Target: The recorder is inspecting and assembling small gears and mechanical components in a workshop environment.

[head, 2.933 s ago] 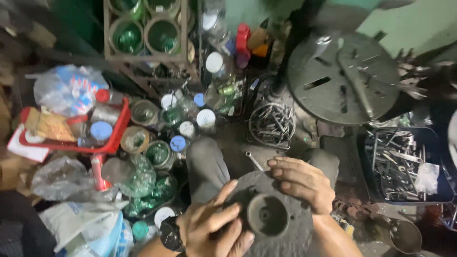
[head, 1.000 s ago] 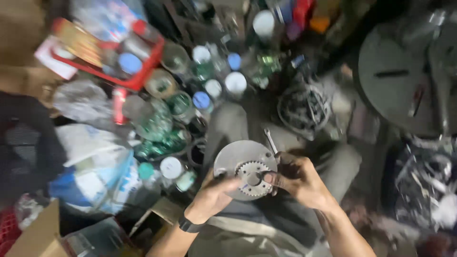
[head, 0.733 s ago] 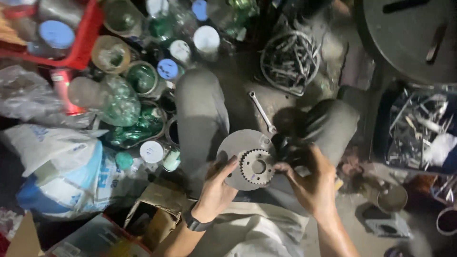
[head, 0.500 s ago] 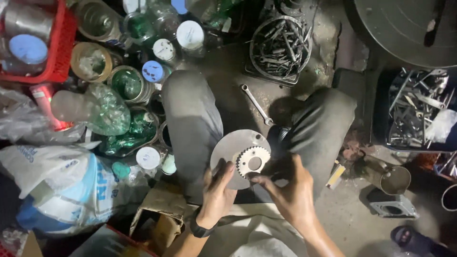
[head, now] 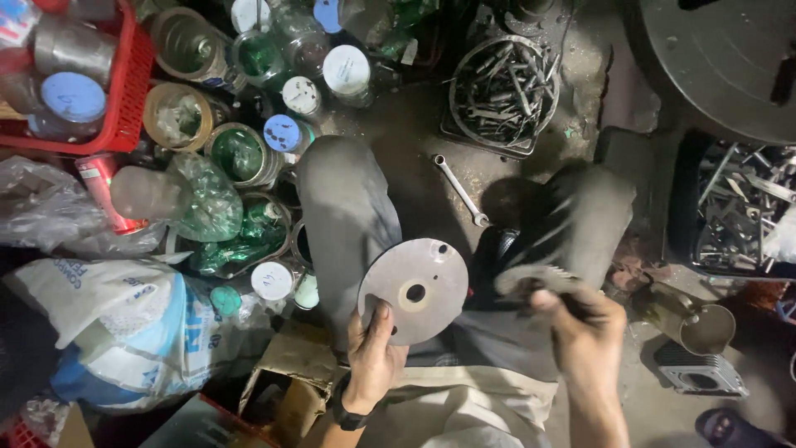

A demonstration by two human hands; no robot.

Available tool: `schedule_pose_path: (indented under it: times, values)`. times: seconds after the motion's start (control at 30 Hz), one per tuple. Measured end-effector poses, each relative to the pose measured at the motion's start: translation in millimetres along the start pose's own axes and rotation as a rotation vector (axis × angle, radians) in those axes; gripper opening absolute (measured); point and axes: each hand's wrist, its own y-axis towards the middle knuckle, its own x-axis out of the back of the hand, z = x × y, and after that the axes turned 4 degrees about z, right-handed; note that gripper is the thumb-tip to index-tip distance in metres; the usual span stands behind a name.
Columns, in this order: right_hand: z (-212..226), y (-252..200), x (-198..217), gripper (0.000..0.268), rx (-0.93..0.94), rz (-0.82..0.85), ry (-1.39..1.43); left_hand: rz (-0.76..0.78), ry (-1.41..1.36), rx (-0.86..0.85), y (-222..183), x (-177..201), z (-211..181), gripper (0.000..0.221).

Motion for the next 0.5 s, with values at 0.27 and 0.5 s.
schedule_pose_path:
  times: [0.27,0.5]
  values:
    - [10,-9,-7,0.019,0.079,-0.072,0.39,0.068,-0.309,0.229,7,-10,-17,0.048]
    - [4,-34,-16,0.007,0.079,0.064,0.585,0.217,0.348,-0.188,-2,3,8,0.042]
